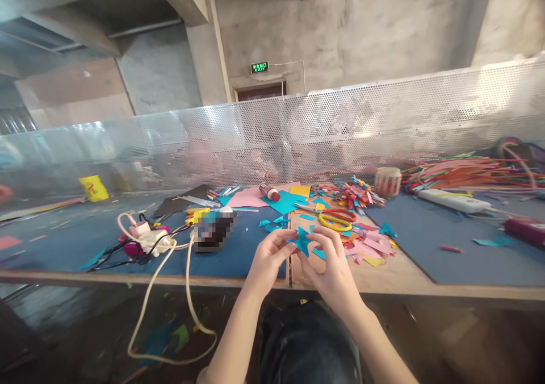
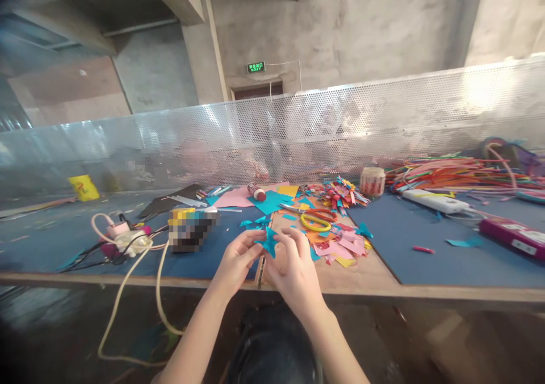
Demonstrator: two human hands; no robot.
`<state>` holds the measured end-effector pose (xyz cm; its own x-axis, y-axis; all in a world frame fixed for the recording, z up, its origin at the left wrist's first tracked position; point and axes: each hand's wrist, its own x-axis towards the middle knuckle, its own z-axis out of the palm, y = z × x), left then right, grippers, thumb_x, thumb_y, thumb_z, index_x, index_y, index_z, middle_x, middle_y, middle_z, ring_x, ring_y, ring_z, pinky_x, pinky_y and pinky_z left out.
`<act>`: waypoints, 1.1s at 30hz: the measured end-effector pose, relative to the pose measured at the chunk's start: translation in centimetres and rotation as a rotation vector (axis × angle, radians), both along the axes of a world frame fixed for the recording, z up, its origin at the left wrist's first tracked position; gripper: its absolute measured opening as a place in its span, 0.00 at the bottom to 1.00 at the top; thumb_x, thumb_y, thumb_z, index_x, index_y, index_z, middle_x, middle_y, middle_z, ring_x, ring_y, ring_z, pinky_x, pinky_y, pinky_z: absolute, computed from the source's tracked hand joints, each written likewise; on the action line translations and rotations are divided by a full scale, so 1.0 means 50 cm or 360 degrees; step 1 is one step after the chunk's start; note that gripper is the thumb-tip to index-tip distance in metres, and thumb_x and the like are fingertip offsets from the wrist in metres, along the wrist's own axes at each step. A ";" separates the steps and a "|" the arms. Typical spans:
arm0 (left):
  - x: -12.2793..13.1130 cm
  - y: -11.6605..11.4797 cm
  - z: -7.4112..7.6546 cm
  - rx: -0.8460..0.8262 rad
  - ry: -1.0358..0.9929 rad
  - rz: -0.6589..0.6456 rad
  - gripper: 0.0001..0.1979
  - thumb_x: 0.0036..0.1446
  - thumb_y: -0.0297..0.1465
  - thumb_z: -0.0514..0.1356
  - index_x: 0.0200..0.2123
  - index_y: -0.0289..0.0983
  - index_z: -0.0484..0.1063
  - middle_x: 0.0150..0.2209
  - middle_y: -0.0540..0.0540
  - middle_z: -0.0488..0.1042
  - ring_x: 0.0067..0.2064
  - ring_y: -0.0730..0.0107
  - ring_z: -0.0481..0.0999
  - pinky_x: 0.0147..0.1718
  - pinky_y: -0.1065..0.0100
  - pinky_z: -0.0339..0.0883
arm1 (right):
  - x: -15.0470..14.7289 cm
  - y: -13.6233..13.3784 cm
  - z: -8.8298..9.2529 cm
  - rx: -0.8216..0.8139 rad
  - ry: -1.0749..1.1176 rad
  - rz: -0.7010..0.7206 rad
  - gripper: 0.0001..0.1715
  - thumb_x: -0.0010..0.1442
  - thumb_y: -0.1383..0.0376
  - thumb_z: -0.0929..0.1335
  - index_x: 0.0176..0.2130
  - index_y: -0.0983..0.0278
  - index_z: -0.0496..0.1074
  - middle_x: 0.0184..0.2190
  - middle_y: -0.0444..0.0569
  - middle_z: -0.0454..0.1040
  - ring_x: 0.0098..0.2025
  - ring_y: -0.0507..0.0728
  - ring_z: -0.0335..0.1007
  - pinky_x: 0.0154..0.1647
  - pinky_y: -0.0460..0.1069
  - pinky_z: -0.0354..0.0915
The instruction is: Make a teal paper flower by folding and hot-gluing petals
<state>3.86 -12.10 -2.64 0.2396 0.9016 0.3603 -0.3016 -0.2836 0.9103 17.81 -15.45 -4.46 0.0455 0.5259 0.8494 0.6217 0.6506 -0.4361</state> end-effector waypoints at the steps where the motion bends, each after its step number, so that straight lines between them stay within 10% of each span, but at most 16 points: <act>1: 0.000 0.000 0.000 -0.0010 -0.0011 -0.0009 0.13 0.47 0.32 0.65 0.39 0.37 0.74 0.41 0.43 0.76 0.44 0.62 0.73 0.41 0.67 0.65 | 0.001 0.000 0.003 0.0003 -0.0026 -0.0013 0.16 0.57 0.65 0.66 0.46 0.60 0.62 0.47 0.56 0.60 0.51 0.62 0.59 0.47 0.59 0.65; 11: -0.006 0.011 -0.010 -0.0067 -0.0008 -0.0072 0.10 0.48 0.32 0.65 0.36 0.37 0.75 0.25 0.50 0.73 0.28 0.75 0.71 0.31 0.73 0.65 | 0.012 -0.002 0.026 -0.0043 -0.0054 0.0091 0.14 0.55 0.62 0.67 0.43 0.61 0.64 0.48 0.55 0.62 0.52 0.63 0.59 0.49 0.59 0.63; 18: -0.001 -0.001 0.002 -0.0061 -0.0046 -0.0176 0.09 0.50 0.30 0.63 0.36 0.35 0.74 0.35 0.46 0.76 0.37 0.69 0.74 0.40 0.68 0.67 | 0.016 0.005 0.044 -0.0452 0.0485 0.0353 0.12 0.59 0.60 0.63 0.41 0.63 0.66 0.38 0.51 0.71 0.35 0.55 0.68 0.35 0.50 0.67; 33: 0.004 0.010 0.000 -0.0088 0.0183 -0.0094 0.13 0.51 0.34 0.62 0.39 0.33 0.75 0.35 0.44 0.76 0.36 0.67 0.73 0.38 0.68 0.67 | 0.011 0.022 0.043 -0.0406 0.0299 0.0126 0.07 0.56 0.67 0.63 0.29 0.65 0.69 0.25 0.45 0.66 0.28 0.54 0.64 0.30 0.47 0.60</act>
